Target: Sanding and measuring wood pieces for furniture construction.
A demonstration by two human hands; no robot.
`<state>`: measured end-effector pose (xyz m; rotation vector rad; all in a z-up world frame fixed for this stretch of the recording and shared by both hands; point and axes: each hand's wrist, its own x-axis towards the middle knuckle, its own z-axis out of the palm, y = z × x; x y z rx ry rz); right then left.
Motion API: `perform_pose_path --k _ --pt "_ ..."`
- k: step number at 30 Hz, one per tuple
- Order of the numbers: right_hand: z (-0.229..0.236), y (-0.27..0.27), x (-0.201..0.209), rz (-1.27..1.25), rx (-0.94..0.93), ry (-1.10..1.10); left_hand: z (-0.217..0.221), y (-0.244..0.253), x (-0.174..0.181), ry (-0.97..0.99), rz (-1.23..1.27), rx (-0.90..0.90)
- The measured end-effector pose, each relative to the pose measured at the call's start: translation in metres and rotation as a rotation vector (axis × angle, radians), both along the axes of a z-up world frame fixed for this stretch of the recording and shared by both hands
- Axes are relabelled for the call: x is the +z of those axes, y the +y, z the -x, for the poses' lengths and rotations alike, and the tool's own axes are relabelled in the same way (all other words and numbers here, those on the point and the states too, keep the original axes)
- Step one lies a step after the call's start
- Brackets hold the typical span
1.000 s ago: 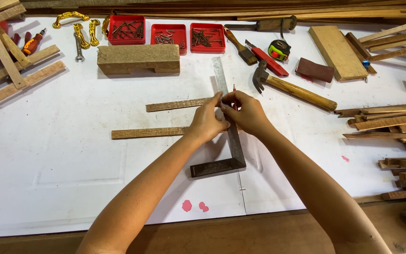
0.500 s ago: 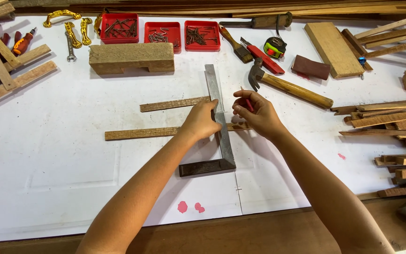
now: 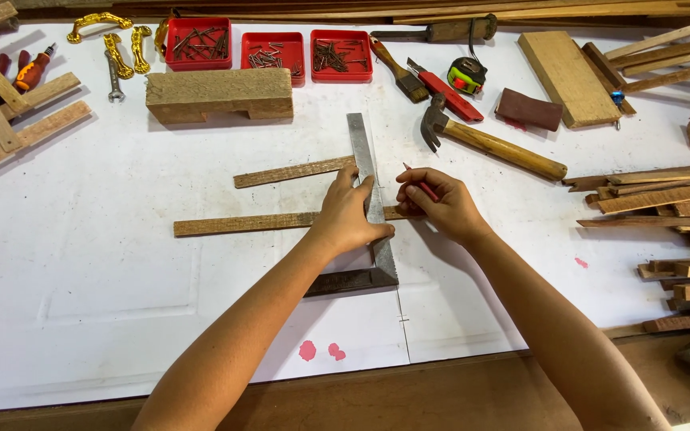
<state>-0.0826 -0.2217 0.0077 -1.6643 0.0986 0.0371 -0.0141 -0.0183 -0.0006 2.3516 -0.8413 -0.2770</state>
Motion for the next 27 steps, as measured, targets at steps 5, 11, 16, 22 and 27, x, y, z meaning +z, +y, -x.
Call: perform_pose_path --k 5,11,16,22,27 --pt "0.007 0.0 -0.001 -0.001 -0.028 -0.011 -0.005 0.002 -0.006 0.006 0.037 -0.033" --pt "0.001 -0.011 -0.024 -0.024 -0.052 -0.029 -0.015 0.006 -0.016 0.031 0.011 -0.08" --pt "0.001 -0.002 -0.013 0.038 -0.078 -0.035 -0.019 0.006 -0.012 0.026 -0.048 -0.11" --pt "0.002 0.005 -0.005 0.149 -0.051 0.03 -0.018 0.005 -0.014 0.029 -0.061 -0.086" --pt "0.003 0.01 0.001 0.155 -0.031 0.073 -0.018 0.006 -0.016 0.005 -0.029 -0.088"
